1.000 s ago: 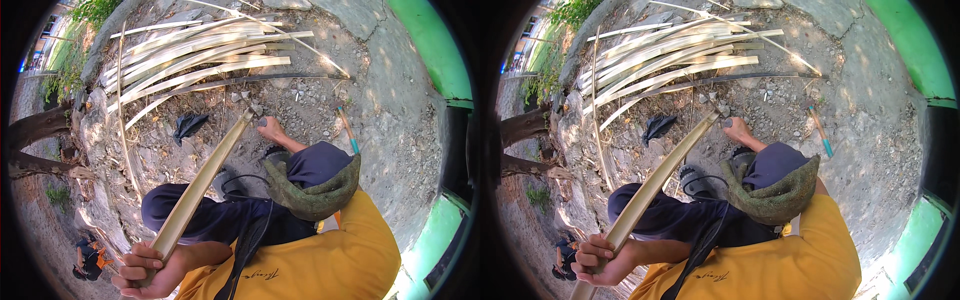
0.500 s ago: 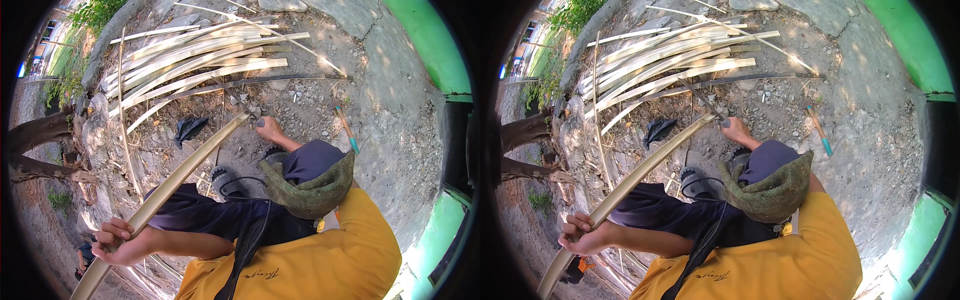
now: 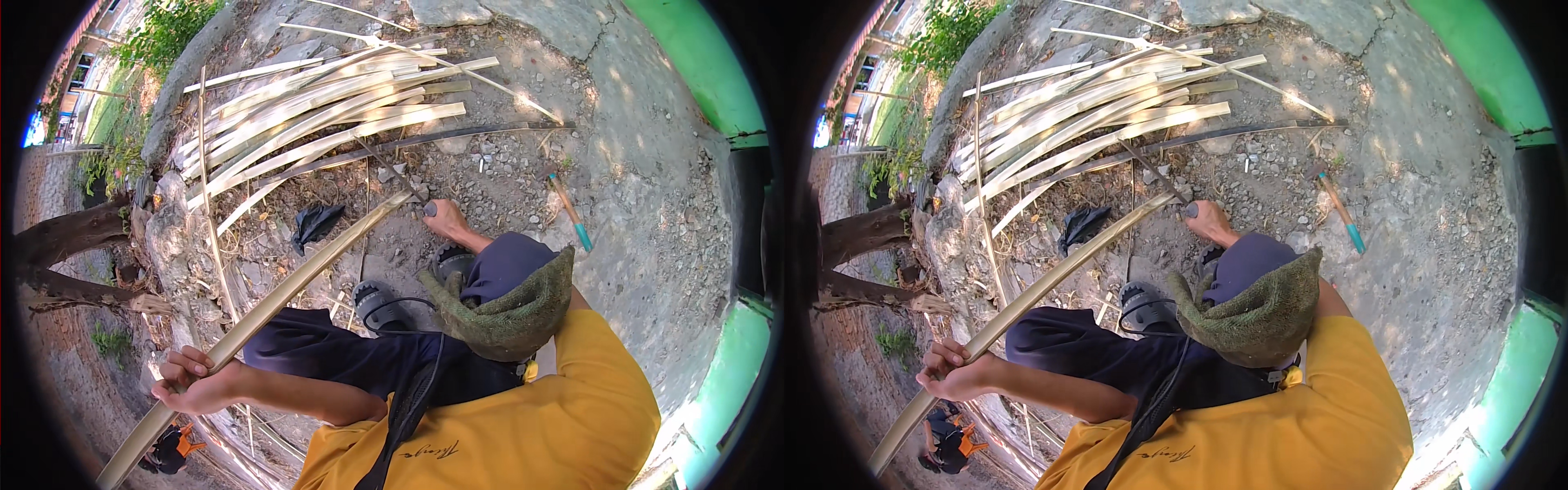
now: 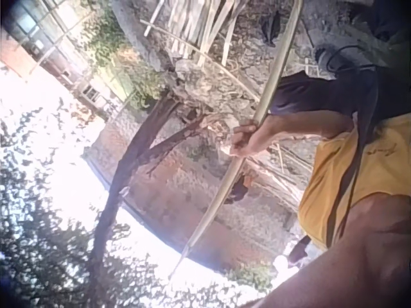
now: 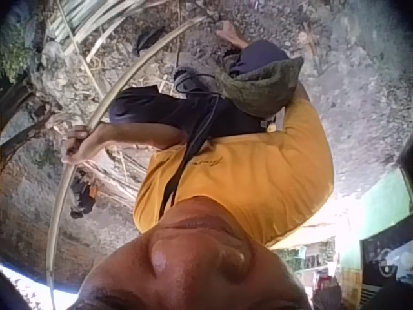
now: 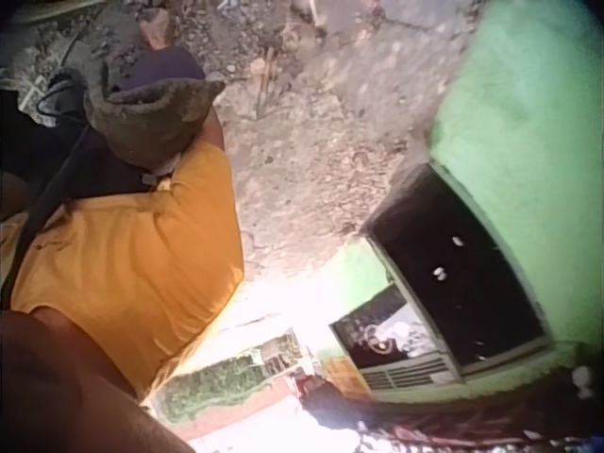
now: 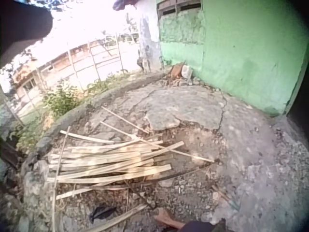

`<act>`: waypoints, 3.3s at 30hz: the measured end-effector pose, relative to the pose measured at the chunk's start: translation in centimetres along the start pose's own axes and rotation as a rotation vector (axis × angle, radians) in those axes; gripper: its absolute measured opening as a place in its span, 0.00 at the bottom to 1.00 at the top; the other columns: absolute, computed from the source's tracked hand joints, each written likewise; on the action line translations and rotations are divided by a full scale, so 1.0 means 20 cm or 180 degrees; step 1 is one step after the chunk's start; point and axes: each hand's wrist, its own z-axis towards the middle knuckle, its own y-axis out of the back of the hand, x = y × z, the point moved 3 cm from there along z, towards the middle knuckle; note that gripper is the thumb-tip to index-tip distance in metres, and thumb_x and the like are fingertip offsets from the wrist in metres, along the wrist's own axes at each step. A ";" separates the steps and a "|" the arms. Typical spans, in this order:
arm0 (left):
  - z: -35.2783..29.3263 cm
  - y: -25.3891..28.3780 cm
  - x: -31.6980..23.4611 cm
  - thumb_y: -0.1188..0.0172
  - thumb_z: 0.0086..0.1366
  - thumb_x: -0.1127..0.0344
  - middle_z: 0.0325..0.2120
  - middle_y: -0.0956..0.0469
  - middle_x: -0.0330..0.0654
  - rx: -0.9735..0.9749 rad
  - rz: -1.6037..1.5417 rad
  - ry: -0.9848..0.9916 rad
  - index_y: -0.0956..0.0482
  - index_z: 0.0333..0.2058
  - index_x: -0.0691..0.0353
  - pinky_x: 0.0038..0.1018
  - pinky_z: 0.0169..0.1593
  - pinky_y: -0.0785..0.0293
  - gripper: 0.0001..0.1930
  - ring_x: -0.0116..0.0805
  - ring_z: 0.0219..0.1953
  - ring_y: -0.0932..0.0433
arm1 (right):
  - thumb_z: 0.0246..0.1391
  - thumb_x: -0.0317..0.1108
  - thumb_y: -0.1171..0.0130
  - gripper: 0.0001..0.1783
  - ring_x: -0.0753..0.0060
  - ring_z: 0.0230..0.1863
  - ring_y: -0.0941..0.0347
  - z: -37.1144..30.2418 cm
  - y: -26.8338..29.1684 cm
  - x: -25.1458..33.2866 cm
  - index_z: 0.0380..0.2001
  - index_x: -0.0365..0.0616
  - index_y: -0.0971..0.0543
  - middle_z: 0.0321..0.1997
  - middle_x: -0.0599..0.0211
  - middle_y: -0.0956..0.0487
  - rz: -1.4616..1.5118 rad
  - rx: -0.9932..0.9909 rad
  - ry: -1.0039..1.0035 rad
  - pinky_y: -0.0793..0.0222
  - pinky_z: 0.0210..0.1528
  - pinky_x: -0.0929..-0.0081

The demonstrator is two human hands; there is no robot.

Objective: The person strips layers from a long bamboo stalk using a large blade, repeatedly running the blade along the length of the stalk to thin it while holding it steady with one hand.

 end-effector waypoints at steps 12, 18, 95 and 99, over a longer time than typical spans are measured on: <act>0.07 0.04 0.09 0.62 0.75 0.57 0.14 0.50 0.34 -0.0286 0.0156 0.0041 0.48 0.19 0.51 0.24 0.19 0.55 0.22 0.25 0.16 0.52 | 0.44 0.39 0.40 0.14 0.43 0.33 0.21 0.00 0.03 0.02 0.29 0.38 0.19 0.28 0.47 0.19 0.0112 0.0112 -0.0086 0.28 0.39 0.52; 0.14 0.08 0.21 0.60 0.74 0.57 0.14 0.49 0.33 -0.0614 0.0078 0.0474 0.48 0.18 0.51 0.24 0.18 0.57 0.22 0.24 0.15 0.53 | 0.44 0.38 0.36 0.14 0.47 0.32 0.23 0.02 0.01 -0.02 0.29 0.38 0.20 0.29 0.50 0.19 0.0105 0.0075 -0.0157 0.29 0.39 0.55; -1.61 -0.23 0.73 0.40 0.72 0.59 0.35 0.16 0.44 0.5952 -0.0126 0.2796 0.24 0.49 0.72 0.28 0.44 0.21 0.19 0.27 0.39 0.18 | 0.69 0.46 0.46 0.18 0.85 0.14 0.37 -0.10 0.60 0.67 0.45 0.40 0.20 0.18 0.74 0.28 0.2638 -0.0499 0.0833 0.43 0.16 0.83; -1.61 -0.17 0.81 0.42 0.73 0.63 0.36 0.17 0.41 0.5831 0.0184 0.2463 0.24 0.47 0.71 0.27 0.45 0.21 0.15 0.27 0.40 0.18 | 0.70 0.47 0.47 0.19 0.85 0.13 0.38 -0.07 0.52 0.65 0.45 0.40 0.21 0.18 0.74 0.28 0.2597 -0.0426 0.0721 0.43 0.15 0.83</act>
